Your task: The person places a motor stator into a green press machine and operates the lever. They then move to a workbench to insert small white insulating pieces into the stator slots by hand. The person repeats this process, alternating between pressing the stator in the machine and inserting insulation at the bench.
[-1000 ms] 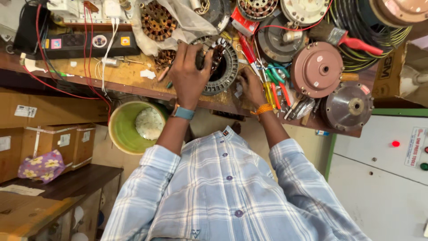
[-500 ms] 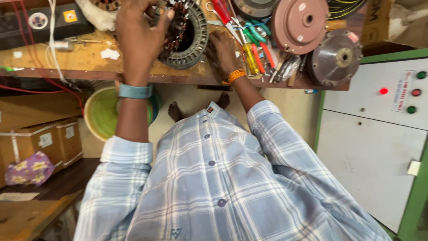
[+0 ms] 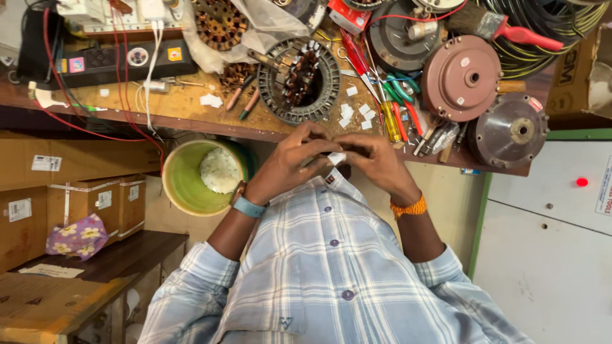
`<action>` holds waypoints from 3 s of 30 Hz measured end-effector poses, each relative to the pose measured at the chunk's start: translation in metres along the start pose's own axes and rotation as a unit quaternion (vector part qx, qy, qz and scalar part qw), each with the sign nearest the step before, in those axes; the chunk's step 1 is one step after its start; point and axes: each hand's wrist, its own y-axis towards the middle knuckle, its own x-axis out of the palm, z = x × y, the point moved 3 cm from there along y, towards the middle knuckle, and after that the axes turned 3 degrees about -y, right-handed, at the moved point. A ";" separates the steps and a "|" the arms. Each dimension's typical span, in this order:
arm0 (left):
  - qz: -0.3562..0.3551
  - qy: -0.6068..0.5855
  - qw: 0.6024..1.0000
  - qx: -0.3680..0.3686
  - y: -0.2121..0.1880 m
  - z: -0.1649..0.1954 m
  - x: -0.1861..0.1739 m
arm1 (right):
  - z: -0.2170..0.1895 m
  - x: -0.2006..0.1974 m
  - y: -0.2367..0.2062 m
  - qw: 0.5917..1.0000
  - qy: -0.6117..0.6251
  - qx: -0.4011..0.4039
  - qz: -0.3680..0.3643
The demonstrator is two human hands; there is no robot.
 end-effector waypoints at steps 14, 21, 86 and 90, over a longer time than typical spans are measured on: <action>0.174 -0.172 0.951 -0.192 -0.012 -0.081 0.029 | 0.057 0.045 0.025 0.828 0.537 0.130 0.090; 0.083 0.050 0.995 -0.032 -0.014 -0.050 0.012 | 0.054 0.051 0.015 0.841 0.531 0.053 0.090; 0.291 0.106 0.948 -0.072 0.000 -0.053 -0.027 | -0.071 0.038 0.084 0.964 -0.048 -0.177 0.193; 0.300 0.118 0.944 -0.075 0.010 -0.068 -0.024 | -0.057 0.046 0.121 0.965 -0.071 -0.148 0.203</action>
